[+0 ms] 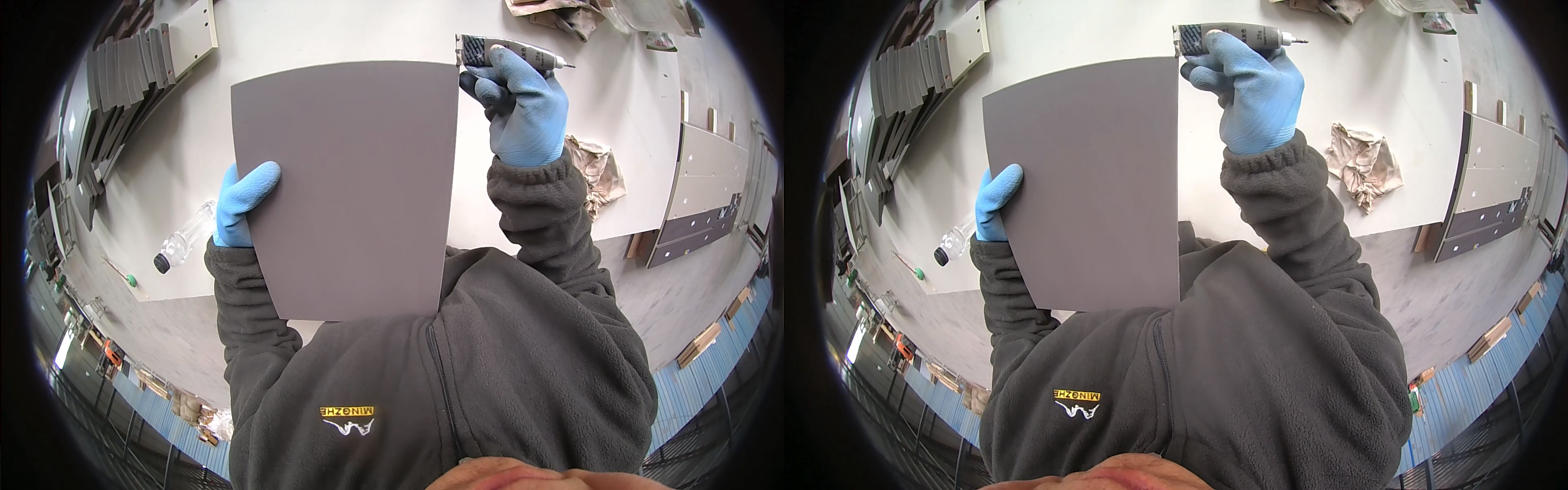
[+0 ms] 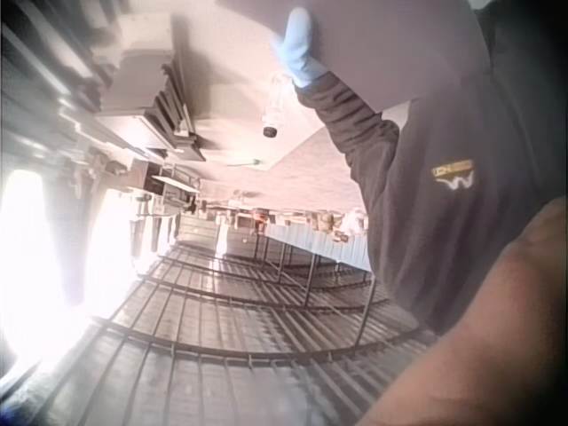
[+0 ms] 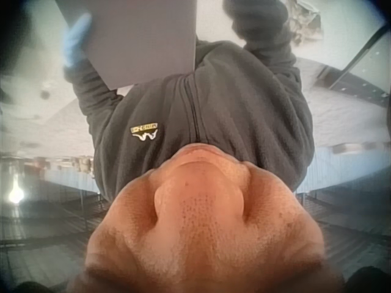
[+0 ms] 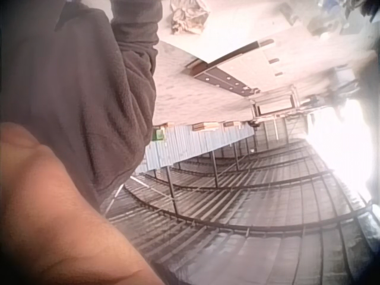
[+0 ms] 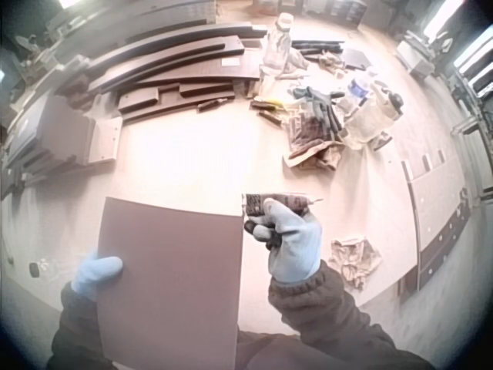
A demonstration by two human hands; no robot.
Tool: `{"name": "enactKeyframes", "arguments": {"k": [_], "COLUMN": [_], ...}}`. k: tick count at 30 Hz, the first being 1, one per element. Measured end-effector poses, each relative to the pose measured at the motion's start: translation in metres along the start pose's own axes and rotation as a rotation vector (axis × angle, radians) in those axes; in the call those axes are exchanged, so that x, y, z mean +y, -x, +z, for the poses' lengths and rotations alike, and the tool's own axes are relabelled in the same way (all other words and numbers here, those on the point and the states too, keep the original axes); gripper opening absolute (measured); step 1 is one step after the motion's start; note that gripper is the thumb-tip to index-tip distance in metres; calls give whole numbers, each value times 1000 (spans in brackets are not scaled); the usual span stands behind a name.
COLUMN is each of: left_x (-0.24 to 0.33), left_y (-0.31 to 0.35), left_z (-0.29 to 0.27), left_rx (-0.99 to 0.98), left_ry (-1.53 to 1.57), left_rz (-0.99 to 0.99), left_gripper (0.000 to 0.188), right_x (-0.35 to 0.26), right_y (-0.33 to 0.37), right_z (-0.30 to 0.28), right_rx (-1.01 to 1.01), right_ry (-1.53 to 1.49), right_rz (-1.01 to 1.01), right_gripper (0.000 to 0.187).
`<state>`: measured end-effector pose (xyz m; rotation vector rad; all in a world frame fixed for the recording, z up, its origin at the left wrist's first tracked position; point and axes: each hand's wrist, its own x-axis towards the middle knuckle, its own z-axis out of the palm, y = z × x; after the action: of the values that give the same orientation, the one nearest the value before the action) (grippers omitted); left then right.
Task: The person applies a sealant or adhesive along the edges of a dark rectangular panel using a small tube, then wipes the panel with a cloth. The person repeats the process on a second panel, applying sealant to edges and wiping the surface. The person handles the panels one at a time and places them on a white workbench.
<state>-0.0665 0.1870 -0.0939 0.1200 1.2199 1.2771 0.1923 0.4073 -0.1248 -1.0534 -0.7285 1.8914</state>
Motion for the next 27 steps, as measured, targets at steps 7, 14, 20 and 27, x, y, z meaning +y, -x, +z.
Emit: {"name": "enactKeyframes", "arguments": {"k": [7,14,20,27], "left_x": [-1,0,0,-1], "left_y": [-2,-1,0,0], "left_z": [-1,5,3,1], "left_rx": [24,61,39,42], "left_ry": [-25,-33,-30,-10], "left_rz": [-34,-22,-17,-4], "left_gripper": [53,53,51,47], "right_x": [-2,-2,-1,1], "right_y": [1,2,3,2], "right_z": [-3,0,-2,-6], "right_rx": [53,3,1,-12], "right_ry": [21,-1,47,126], "right_rz": [-86,-41,-29,-53], "right_gripper": [20,20,21,20]}}
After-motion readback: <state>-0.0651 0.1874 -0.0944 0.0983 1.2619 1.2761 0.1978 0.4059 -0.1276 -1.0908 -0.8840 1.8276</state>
